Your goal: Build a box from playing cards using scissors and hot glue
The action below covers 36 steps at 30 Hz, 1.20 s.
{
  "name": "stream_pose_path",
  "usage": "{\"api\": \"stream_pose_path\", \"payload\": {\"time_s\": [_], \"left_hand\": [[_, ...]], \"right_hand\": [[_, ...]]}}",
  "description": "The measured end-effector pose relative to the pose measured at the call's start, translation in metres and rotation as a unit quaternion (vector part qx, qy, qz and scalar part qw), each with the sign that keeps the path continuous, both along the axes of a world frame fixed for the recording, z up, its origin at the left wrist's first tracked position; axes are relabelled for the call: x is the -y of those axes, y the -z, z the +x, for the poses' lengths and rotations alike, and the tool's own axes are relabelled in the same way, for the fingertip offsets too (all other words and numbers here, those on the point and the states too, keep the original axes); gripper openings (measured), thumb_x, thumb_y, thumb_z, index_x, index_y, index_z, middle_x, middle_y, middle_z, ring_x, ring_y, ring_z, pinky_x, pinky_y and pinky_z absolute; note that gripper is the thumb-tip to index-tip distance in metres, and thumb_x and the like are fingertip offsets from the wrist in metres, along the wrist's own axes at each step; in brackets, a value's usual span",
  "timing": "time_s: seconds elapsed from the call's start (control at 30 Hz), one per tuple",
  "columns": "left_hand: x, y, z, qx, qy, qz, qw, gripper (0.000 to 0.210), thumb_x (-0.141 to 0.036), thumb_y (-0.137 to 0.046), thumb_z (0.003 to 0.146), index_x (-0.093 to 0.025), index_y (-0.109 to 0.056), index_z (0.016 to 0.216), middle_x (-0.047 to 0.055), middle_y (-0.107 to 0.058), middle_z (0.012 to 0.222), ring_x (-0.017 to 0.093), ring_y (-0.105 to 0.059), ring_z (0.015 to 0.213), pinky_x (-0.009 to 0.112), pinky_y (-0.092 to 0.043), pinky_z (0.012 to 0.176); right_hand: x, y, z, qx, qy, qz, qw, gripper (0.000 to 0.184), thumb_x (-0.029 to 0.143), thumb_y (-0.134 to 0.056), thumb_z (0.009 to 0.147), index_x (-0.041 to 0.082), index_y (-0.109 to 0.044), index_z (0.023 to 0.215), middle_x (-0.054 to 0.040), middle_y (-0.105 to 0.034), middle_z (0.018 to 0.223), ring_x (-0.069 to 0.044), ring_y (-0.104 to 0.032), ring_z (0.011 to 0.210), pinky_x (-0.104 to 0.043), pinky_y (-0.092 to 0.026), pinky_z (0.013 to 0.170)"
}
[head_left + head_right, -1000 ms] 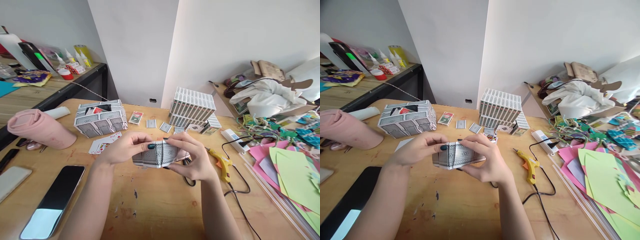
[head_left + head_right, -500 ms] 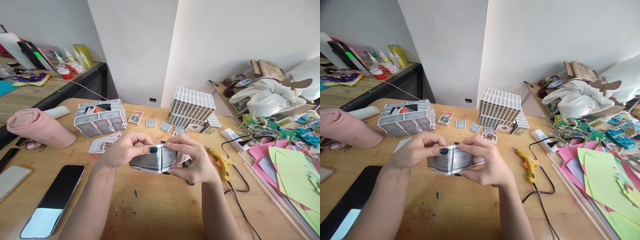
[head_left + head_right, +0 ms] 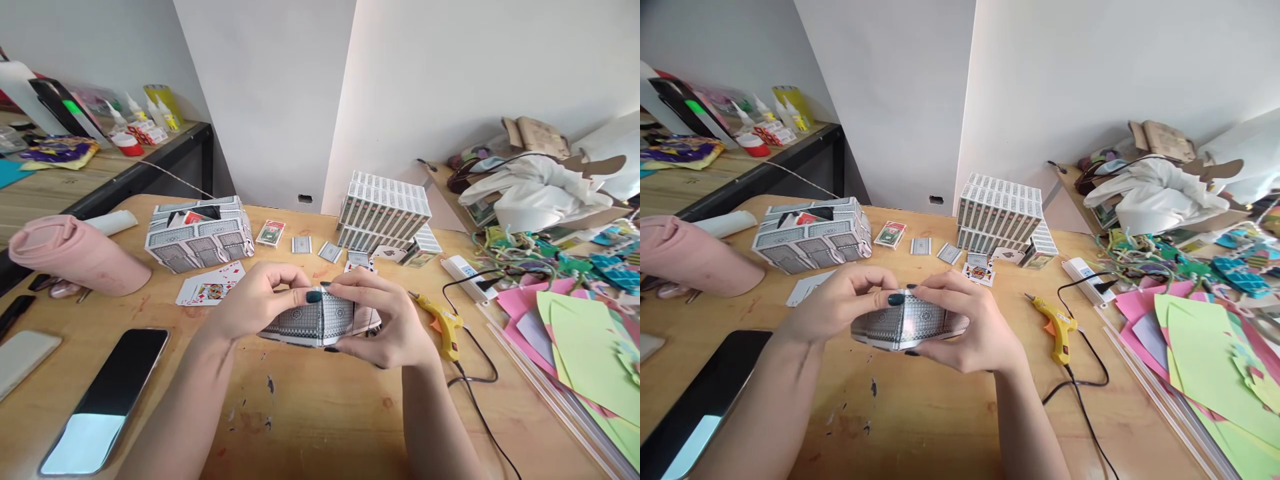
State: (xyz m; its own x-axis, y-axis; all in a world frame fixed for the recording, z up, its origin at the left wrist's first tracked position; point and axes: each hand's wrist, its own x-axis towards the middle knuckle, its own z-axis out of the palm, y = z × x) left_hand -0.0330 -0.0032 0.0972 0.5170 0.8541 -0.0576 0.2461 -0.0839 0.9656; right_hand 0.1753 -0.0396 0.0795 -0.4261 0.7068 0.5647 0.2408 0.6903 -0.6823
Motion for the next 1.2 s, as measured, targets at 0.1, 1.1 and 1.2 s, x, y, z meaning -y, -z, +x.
{"api": "stream_pose_path", "payload": {"time_s": [0.1, 1.1, 1.2], "left_hand": [[-0.002, 0.002, -0.001, -0.008, 0.006, 0.003, 1.0, 0.022, -0.038, -0.062, 0.078, -0.017, -0.064, 0.071, -0.002, -0.059, 0.066, 0.009, -0.05, 0.059, 0.02, -0.038, 0.054], [0.004, 0.005, 0.008, -0.015, 0.009, -0.092, 0.996, 0.017, -0.031, -0.07, 0.067, -0.016, -0.063, 0.061, -0.002, -0.057, 0.057, 0.011, -0.048, 0.053, 0.021, -0.035, 0.049], [0.004, 0.003, 0.006, 0.006, -0.065, -0.055, 0.996, 0.029, -0.043, -0.064, 0.074, -0.016, -0.064, 0.064, -0.001, -0.056, 0.056, 0.011, -0.047, 0.052, 0.021, -0.033, 0.047]], "right_hand": [[-0.002, 0.001, 0.003, 0.002, 0.007, -0.014, 1.0, 0.053, 0.025, -0.078, 0.066, 0.019, -0.062, 0.116, -0.0107, -0.063, 0.105, -0.022, -0.062, 0.093, -0.038, -0.051, 0.081], [-0.003, 0.001, 0.003, 0.122, -0.013, 0.015, 0.992, 0.048, 0.028, -0.058, 0.086, 0.027, -0.05, 0.133, -0.0123, -0.056, 0.129, -0.029, -0.052, 0.119, -0.057, -0.034, 0.104], [-0.004, 0.004, -0.002, 0.078, 0.013, 0.025, 0.997, 0.045, 0.022, -0.056, 0.088, 0.03, -0.051, 0.132, -0.0097, -0.053, 0.136, -0.027, -0.043, 0.131, -0.058, -0.023, 0.112]]}}
